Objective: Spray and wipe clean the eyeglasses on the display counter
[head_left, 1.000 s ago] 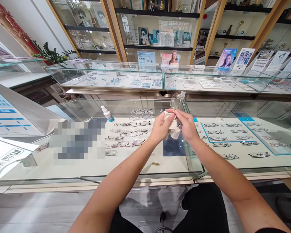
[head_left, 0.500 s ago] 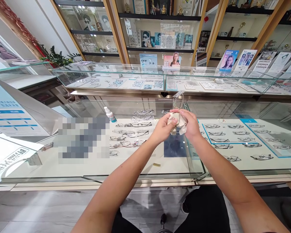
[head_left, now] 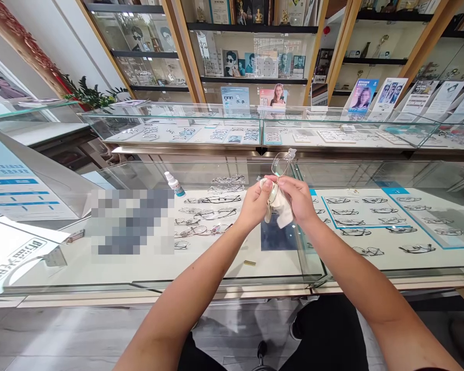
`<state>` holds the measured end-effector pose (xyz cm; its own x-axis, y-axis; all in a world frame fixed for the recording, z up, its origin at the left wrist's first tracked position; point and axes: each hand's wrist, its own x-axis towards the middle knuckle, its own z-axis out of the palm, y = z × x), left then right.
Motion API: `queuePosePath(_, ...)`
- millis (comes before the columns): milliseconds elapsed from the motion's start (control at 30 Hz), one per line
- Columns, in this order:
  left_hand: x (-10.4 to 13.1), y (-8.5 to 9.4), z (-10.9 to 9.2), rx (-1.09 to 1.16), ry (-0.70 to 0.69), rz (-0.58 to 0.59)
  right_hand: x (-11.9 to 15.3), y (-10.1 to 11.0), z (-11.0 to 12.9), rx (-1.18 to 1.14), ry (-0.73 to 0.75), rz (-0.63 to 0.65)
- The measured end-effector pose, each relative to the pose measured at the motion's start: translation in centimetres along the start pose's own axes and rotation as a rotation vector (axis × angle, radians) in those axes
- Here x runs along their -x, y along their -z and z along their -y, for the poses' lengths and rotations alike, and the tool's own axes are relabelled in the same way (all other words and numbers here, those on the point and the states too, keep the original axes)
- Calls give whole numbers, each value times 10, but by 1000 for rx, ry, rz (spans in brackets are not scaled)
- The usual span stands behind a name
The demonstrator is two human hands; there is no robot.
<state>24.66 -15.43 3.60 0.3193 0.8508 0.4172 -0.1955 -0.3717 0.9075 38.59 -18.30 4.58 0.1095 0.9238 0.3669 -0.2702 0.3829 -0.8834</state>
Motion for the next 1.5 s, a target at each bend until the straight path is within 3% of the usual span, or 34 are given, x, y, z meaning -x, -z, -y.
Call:
queuePosePath(200,-3,11,-7,155,145,301,-8,5,5,-47,-72,-108)
queuePosePath(300,-3,12,-8,146,187,357,-9,5,5,-44,-89,-118)
queuePosePath(467,-2,6,-3,97,109,194,-5,5,-1,-55,-85,-50)
queuePosePath(633,-2,2,3,46,23,7,-2,4,-3,32,8,40)
queuePosePath(700,-2,1,4,31,7,-37,-2,2,-2,23,-2,28)
queuePosePath(867,-3,0,1,101,82,-18,-9,8,6,-87,-88,-49)
queuePosePath(1000,-11,8,-14,270,158,-168,-21,25,15,-166,-8,-137)
queuePosePath(1200,-15,56,-73,392,16,-463,-33,45,19,-280,52,-126)
queuePosePath(1367,14,113,-129,322,-131,-633,-33,46,16,-302,27,-107)
queuePosePath(1433,32,141,-137,251,-142,-786,-33,45,17,-324,14,-85)
queuePosePath(1500,50,173,-133,133,-116,-855,-32,44,18,-344,5,-54)
